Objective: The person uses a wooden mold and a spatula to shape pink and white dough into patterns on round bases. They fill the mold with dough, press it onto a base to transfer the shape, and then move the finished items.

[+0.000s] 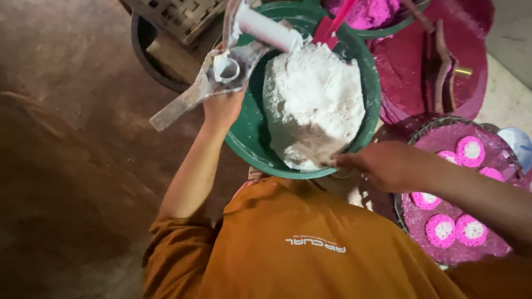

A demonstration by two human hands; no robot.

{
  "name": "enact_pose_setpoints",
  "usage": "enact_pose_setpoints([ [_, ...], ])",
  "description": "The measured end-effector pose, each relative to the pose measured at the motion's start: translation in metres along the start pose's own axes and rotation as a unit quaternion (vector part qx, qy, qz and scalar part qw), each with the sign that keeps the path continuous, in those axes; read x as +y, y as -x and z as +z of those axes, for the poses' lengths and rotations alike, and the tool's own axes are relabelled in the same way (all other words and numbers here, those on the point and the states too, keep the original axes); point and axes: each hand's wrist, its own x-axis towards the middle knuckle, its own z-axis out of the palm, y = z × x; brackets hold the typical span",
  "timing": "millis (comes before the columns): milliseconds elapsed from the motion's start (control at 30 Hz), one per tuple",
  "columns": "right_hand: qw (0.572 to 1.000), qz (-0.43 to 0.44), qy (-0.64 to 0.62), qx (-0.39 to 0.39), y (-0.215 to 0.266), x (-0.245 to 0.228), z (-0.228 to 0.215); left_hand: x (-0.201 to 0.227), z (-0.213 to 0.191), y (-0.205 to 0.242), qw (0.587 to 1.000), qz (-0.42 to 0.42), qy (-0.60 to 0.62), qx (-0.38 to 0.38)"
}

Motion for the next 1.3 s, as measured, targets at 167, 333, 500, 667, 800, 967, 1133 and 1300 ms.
enact_pose_setpoints([
  [167,0.990,0.011,-0.131,0.055,0.062,0.019,-0.056,0.040,0.011,0.000,0.964,-0.031,-0.258,-0.059],
  [333,0.967,-0.008,-0.213,0.139,0.064,0.031,-0.081,0.081,0.029,-0.001,0.946,0.136,-0.224,-0.189],
  [500,0.965,0.112,0.087,0.220,0.052,-0.012,-0.109,0.101,0.027,-0.019,0.931,0.058,-0.261,-0.247],
  [667,0.917,0.093,0.346,0.176,-0.015,-0.076,-0.084,0.082,0.037,-0.011,0.951,0.043,-0.149,-0.266],
  [800,0.886,-0.059,0.369,0.276,-0.004,-0.092,-0.080,0.064,0.029,0.000,0.932,0.054,-0.204,-0.295],
  [967,0.935,0.131,0.249,0.214,0.057,-0.093,-0.113,0.065,-0.002,-0.033,0.902,0.132,-0.370,-0.178],
  [1133,0.883,0.045,0.382,0.269,-0.014,-0.099,-0.095,0.080,0.017,-0.032,0.936,0.076,-0.258,-0.226],
  [1300,0.922,0.025,0.295,0.249,-0.007,-0.097,-0.090,0.075,0.012,-0.033,0.919,0.184,-0.295,-0.188],
])
